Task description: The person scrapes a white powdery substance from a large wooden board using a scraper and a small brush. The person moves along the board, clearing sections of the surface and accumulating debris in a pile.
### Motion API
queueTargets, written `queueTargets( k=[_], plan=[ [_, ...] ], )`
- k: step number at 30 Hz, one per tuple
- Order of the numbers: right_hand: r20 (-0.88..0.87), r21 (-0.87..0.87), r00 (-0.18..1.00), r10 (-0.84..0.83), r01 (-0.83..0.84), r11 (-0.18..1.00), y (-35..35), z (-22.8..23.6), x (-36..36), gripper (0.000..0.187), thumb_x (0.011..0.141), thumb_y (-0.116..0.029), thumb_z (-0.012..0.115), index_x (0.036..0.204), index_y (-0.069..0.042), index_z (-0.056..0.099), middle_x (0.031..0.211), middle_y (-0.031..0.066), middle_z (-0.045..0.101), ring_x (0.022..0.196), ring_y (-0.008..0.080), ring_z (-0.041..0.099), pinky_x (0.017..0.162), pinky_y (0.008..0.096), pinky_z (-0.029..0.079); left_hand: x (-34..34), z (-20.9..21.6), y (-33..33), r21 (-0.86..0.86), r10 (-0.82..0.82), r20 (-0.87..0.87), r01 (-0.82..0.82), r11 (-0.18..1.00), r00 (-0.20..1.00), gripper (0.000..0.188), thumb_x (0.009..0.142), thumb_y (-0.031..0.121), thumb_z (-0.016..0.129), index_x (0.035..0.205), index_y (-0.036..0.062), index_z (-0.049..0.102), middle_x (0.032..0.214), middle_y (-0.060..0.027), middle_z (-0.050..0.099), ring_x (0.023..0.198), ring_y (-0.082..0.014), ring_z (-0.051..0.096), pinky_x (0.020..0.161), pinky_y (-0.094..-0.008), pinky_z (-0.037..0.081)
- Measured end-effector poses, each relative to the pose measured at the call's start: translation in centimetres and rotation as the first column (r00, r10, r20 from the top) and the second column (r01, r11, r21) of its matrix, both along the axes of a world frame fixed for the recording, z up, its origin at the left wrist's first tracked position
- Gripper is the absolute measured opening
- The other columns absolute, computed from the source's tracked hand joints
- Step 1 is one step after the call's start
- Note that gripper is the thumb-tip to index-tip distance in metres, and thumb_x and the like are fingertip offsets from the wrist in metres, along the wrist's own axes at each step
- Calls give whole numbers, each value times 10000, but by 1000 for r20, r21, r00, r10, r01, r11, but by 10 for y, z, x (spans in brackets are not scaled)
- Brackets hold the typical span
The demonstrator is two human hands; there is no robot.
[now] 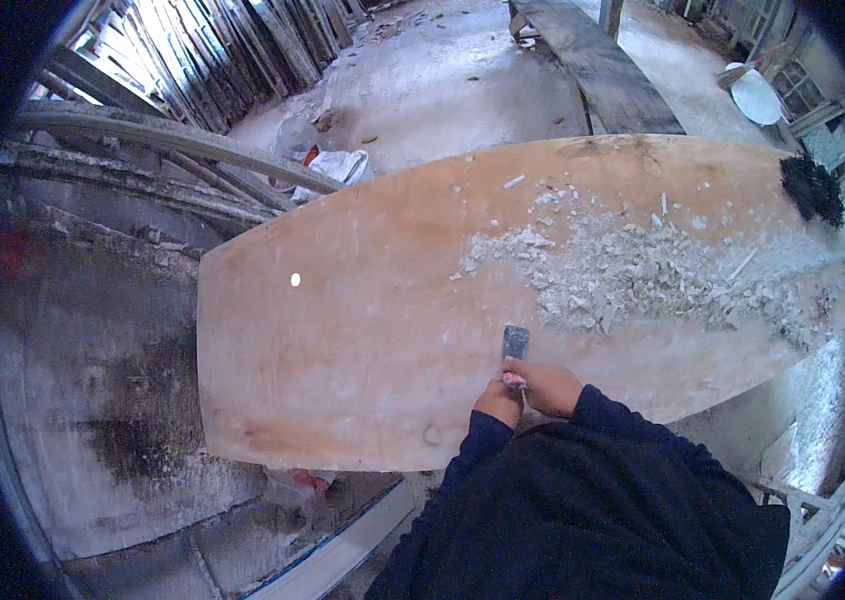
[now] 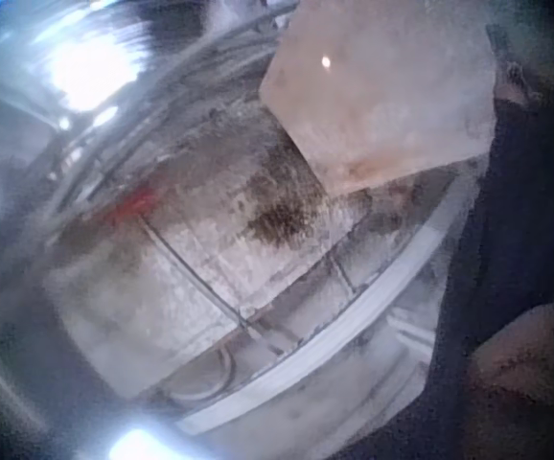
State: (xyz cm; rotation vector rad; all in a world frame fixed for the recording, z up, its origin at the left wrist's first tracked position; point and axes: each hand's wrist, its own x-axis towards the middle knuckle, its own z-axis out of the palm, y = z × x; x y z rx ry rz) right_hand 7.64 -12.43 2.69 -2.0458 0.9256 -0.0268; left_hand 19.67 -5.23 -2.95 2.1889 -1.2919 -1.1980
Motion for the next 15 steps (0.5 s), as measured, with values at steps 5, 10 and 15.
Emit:
queueTargets(
  k=[5,10,15],
  plan=[
    [-29,17,1000,8,-8,1000,-6,-1,3,363,776,-104,513,1130,-115,435,899,208,597,839,404,574,677,476,450,0,16,-3,-100,-91,67,98,990,994,236,858,218,410,967,65,554,921,-211,568,832,-405,548,733,-480,439],
    [71,-94,993,-96,102,990,-5,-11,8,386,765,-88,516,1140,-113,426,897,224,592,838,406,573,669,484,444,-1,11,-16,-74,18,-69,-23,997,997,244,847,223,421,987,75,554,954,-217,568,865,-404,545,743,-475,434],
    [-67,26,997,26,-24,999,6,-8,-4,446,783,-91,503,1216,-113,398,991,213,574,879,392,568,703,443,452,0,23,0,-34,-69,-36,68,997,997,291,863,274,399,1028,79,537,968,-231,565,881,-417,543,742,-485,434]
  ],
)
